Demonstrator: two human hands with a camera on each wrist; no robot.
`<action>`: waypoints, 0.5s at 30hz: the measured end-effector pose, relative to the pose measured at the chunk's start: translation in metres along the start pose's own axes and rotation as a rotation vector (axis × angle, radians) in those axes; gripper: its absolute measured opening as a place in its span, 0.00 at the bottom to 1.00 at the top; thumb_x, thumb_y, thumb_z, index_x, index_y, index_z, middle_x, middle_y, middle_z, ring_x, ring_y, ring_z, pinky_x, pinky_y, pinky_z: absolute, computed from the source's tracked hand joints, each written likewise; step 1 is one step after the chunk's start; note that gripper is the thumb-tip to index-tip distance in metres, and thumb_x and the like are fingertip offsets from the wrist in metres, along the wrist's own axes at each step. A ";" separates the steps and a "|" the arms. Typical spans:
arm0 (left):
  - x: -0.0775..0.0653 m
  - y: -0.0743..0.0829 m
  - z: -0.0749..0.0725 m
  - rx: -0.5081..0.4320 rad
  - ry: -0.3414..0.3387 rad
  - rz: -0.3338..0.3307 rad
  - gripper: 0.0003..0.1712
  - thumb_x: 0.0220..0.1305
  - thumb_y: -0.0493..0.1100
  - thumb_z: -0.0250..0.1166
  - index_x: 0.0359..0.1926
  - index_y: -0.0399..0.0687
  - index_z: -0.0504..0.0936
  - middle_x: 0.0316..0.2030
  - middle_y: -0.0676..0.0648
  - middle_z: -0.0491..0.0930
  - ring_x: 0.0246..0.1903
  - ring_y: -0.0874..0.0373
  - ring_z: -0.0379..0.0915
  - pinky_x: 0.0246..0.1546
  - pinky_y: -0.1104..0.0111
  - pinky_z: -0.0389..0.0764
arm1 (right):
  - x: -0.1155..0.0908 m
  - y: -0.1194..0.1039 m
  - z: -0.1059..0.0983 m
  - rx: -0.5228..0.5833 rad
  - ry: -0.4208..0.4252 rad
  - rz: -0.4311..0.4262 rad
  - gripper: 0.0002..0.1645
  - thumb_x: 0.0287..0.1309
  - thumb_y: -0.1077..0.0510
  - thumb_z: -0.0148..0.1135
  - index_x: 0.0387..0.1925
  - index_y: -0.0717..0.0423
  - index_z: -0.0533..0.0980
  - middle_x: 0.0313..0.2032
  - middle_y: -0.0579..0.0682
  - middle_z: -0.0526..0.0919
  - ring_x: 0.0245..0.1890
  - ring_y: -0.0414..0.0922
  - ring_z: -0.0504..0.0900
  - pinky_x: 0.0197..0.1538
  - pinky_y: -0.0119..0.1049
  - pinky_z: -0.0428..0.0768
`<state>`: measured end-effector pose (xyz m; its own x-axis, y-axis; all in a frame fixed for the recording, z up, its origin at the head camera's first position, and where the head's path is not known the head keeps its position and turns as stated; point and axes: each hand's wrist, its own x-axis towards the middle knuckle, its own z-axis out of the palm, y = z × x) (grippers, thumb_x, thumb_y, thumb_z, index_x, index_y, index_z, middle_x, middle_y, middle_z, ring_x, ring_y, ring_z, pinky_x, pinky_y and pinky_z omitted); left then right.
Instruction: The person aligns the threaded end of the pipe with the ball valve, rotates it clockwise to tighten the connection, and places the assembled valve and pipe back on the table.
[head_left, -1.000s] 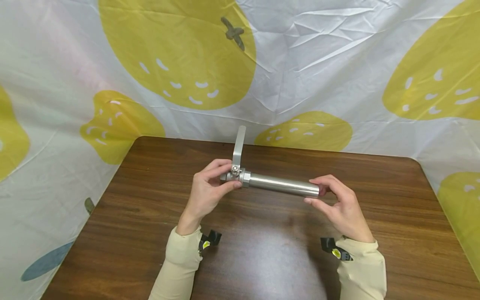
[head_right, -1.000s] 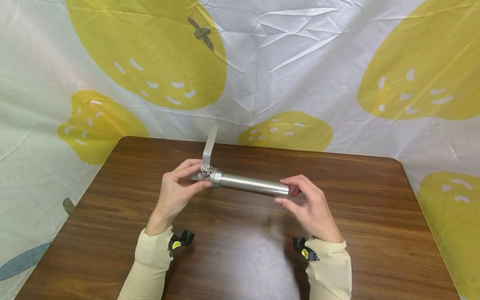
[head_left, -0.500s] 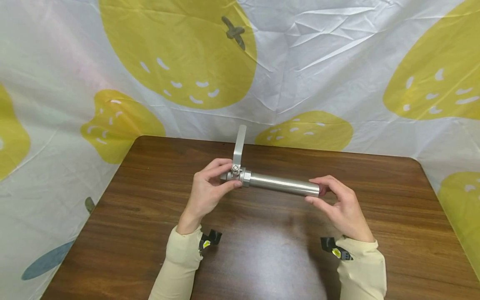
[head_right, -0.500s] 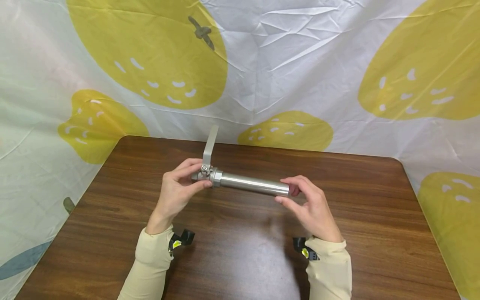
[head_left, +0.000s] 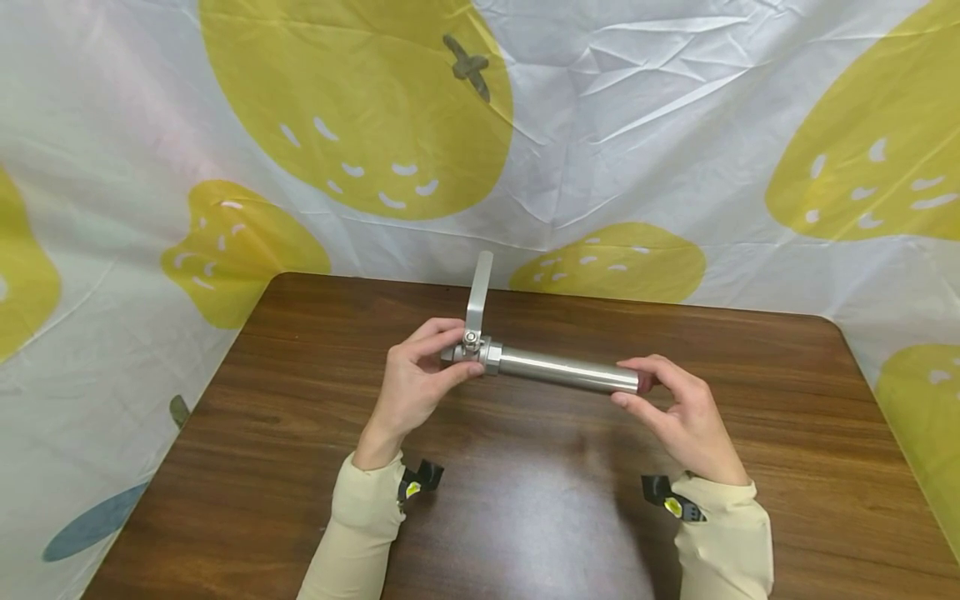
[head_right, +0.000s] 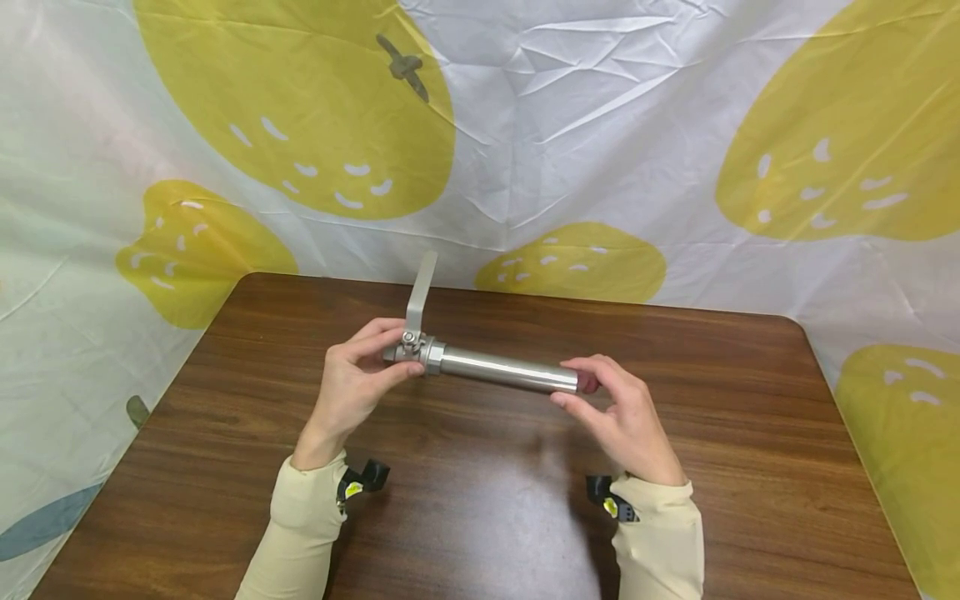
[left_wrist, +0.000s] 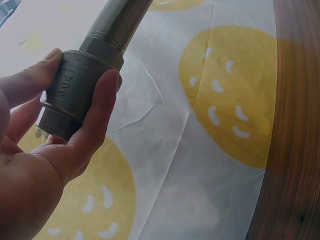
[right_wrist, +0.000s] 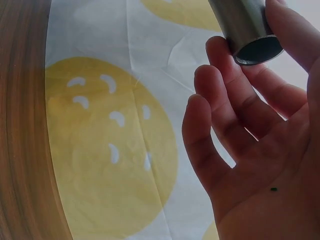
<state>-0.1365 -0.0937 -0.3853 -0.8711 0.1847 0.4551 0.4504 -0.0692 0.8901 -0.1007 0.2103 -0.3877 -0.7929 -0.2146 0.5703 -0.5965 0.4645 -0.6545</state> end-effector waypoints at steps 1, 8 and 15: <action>0.000 0.000 0.000 0.001 0.000 -0.001 0.24 0.41 0.29 0.70 0.44 0.27 0.77 0.45 0.40 0.74 0.38 0.58 0.73 0.35 0.71 0.80 | -0.002 0.005 0.000 -0.002 -0.004 0.011 0.25 0.35 0.71 0.70 0.41 0.56 0.77 0.27 0.43 0.74 0.28 0.36 0.69 0.21 0.25 0.64; 0.000 0.000 0.000 -0.005 0.000 -0.001 0.24 0.41 0.29 0.71 0.44 0.28 0.77 0.45 0.41 0.74 0.38 0.58 0.73 0.35 0.71 0.80 | -0.006 0.015 0.001 -0.010 -0.024 0.072 0.24 0.39 0.68 0.70 0.42 0.50 0.77 0.27 0.41 0.75 0.28 0.34 0.69 0.18 0.25 0.63; 0.000 0.000 0.000 -0.019 -0.001 -0.003 0.24 0.40 0.28 0.71 0.44 0.27 0.77 0.45 0.39 0.74 0.39 0.58 0.73 0.36 0.71 0.80 | -0.007 0.015 0.001 -0.004 -0.025 0.083 0.23 0.40 0.68 0.69 0.42 0.50 0.77 0.26 0.42 0.74 0.27 0.33 0.69 0.14 0.24 0.61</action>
<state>-0.1363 -0.0933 -0.3855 -0.8721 0.1860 0.4527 0.4442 -0.0875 0.8917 -0.1044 0.2180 -0.4014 -0.8428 -0.1966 0.5011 -0.5277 0.4852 -0.6972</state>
